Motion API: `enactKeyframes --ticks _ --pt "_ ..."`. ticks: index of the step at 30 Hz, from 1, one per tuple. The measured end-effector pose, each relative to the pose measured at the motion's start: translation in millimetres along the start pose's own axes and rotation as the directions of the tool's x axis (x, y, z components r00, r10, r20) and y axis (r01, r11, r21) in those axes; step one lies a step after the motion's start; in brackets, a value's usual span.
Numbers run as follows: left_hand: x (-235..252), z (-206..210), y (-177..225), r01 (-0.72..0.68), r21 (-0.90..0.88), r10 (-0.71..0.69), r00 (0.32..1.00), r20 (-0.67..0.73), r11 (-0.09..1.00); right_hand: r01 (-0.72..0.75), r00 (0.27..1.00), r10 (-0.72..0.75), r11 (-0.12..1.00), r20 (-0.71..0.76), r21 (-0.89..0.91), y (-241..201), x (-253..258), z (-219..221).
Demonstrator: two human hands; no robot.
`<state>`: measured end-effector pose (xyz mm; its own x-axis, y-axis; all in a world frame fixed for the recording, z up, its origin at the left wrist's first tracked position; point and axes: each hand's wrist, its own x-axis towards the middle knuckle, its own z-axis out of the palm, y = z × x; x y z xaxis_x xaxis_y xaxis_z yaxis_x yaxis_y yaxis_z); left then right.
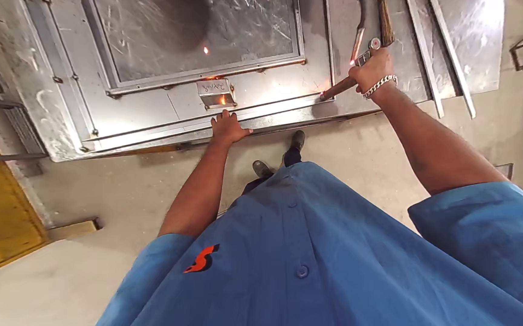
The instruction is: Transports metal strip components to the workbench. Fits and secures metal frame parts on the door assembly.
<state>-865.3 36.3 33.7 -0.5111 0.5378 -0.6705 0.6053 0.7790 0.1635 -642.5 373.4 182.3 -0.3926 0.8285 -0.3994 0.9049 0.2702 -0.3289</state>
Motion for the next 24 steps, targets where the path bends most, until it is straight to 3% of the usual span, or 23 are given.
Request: enactKeyframes --ticks 24 --pt "-3 5 12 0.057 0.031 -0.057 0.998 0.004 0.998 0.006 1.000 -0.006 1.000 0.016 0.004 8 -2 -4"
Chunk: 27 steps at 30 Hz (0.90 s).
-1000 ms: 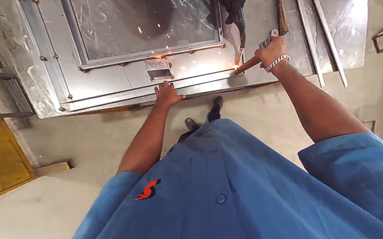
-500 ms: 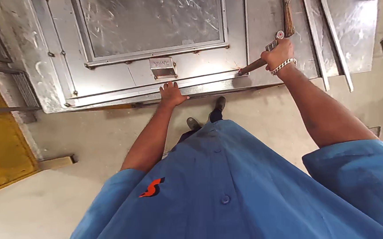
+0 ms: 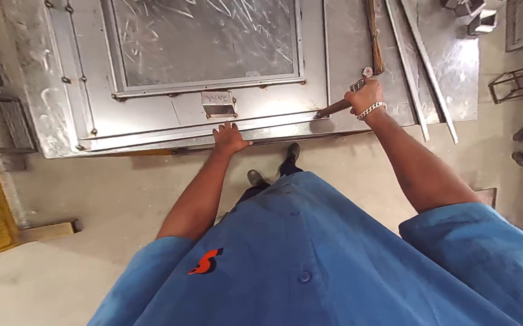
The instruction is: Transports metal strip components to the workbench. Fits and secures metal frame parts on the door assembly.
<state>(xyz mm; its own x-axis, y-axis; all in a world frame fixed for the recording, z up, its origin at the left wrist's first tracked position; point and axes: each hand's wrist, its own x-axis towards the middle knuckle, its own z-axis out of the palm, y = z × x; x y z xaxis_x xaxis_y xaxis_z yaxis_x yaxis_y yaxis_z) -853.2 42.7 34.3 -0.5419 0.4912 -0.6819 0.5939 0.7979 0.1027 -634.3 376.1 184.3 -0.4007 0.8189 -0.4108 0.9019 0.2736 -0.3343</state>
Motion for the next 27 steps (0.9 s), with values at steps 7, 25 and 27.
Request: enactKeyframes --ticks 7,25,27 --pt "1 -4 5 0.038 -0.028 -0.038 0.999 0.004 0.999 0.007 0.999 -0.009 0.998 0.036 0.067 18 -1 -4" --pt "9 -21 35 0.208 -0.109 -0.196 0.975 0.107 0.972 0.498 0.866 -0.496 0.867 -0.058 0.020 164 84 19" --pt "5 -18 34 0.219 -0.135 -0.206 0.973 0.108 0.966 0.525 0.851 -0.520 0.846 0.077 -0.090 167 107 41"
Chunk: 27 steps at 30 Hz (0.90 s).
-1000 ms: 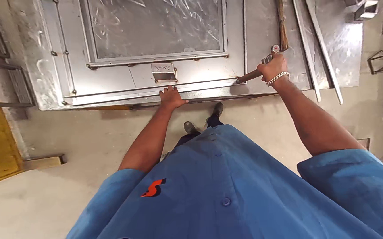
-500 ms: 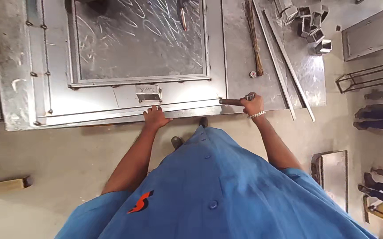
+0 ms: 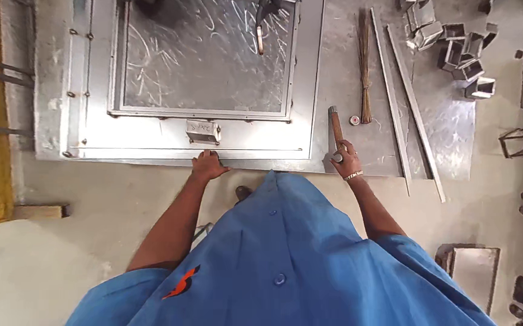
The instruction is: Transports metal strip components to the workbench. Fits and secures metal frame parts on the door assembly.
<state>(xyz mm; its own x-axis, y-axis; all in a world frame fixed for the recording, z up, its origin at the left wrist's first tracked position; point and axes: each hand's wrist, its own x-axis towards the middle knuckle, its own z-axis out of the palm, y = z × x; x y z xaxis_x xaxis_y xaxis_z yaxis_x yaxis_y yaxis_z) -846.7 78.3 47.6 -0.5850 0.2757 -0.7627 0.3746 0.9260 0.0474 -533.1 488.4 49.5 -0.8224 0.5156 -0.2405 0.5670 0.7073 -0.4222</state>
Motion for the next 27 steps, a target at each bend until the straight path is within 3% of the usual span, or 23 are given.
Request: enactKeyframes --ticks 5,7,10,13,19,21,23,25,27 --pt "5 5 0 0.025 -0.036 -0.025 1.000 -0.012 0.999 0.101 0.975 -0.080 0.990 0.205 -0.098 9 32 6" --pt "5 4 2 0.036 -0.034 -0.037 0.999 -0.010 0.999 0.109 0.980 -0.086 0.986 0.178 -0.123 13 48 -7" --pt "5 2 6 0.042 -0.028 -0.043 0.999 -0.011 0.999 -0.105 0.994 0.109 0.985 0.021 -0.135 24 81 -30" --pt "2 6 6 0.037 -0.056 -0.039 0.998 -0.043 0.998 -0.319 0.946 0.323 0.934 0.002 -0.160 47 117 -24" --pt "5 24 1 -0.002 -0.072 -0.007 0.992 -0.126 0.997 -0.446 0.893 0.450 0.879 -0.014 -0.167 40 133 -16" --pt "-3 30 -4 -0.002 -0.120 -0.024 0.976 -0.216 0.993 -0.467 0.883 0.468 0.884 -0.036 0.030 20 120 -23" --pt "-13 35 -1 -0.004 -0.210 -0.068 0.940 -0.334 0.978 -0.409 0.871 0.475 0.842 -0.124 0.351 1 106 -27" --pt "-30 38 7 -0.087 -0.374 -0.082 0.907 -0.413 0.923 -0.259 0.879 0.461 0.678 -0.124 0.688 -29 86 -18" --pt "-50 34 21 -0.199 -0.649 -0.038 0.943 -0.331 0.734 -0.177 0.930 0.366 0.496 -0.020 0.850 -73 55 -4"
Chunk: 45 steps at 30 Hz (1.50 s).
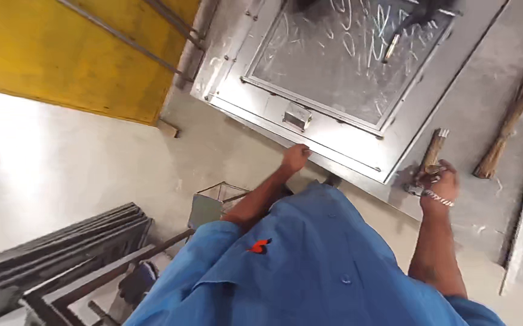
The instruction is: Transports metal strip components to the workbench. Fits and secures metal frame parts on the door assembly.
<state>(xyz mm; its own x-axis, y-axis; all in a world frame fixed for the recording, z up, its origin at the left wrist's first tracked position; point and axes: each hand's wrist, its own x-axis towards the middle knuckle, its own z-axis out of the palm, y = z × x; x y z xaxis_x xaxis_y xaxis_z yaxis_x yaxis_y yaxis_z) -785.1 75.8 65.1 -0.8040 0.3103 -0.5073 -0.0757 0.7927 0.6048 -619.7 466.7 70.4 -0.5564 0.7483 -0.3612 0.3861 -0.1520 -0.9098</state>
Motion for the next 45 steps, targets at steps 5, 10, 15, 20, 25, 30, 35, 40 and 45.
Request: enactKeyframes --ticks 5,10,15,20,25,30,35,40,45 --pt "-36 2 2 0.255 -0.686 0.027 0.928 0.372 0.682 0.201 0.824 -0.036 0.952 0.565 -0.232 12 -117 137" --pt "-61 -53 -61 0.316 -0.789 -0.031 0.935 0.354 0.527 0.680 0.535 -0.295 0.706 0.792 -0.196 25 -195 268" --pt "-79 -115 -160 0.313 -0.891 0.043 0.938 0.345 0.328 0.741 0.386 -0.288 0.663 0.877 -0.108 22 -249 347" --pt "-96 -140 -210 0.338 -0.920 0.021 0.937 0.348 0.198 0.759 0.375 -0.111 0.607 0.920 -0.236 11 -300 397" --pt "-82 -148 -208 0.371 -0.889 0.047 0.917 0.397 0.268 0.698 0.438 -0.011 0.634 0.899 -0.333 2 -299 400" --pt "-47 -138 -170 0.354 -0.868 0.034 0.920 0.390 0.349 0.600 0.673 0.031 0.562 0.739 -0.569 -26 -241 351" --pt "-22 -154 -201 0.325 -0.864 -0.188 0.944 0.272 0.385 0.009 0.996 -0.079 0.545 -0.041 -0.838 -16 -79 169" --pt "-39 -172 -281 0.531 -0.700 -0.599 0.780 0.184 0.477 -0.367 0.930 0.134 0.341 -0.341 -0.866 61 16 14" --pt "-81 -188 -315 0.567 -0.755 -0.788 0.605 0.112 0.328 -0.395 0.917 0.110 0.374 -0.383 -0.839 67 31 24"
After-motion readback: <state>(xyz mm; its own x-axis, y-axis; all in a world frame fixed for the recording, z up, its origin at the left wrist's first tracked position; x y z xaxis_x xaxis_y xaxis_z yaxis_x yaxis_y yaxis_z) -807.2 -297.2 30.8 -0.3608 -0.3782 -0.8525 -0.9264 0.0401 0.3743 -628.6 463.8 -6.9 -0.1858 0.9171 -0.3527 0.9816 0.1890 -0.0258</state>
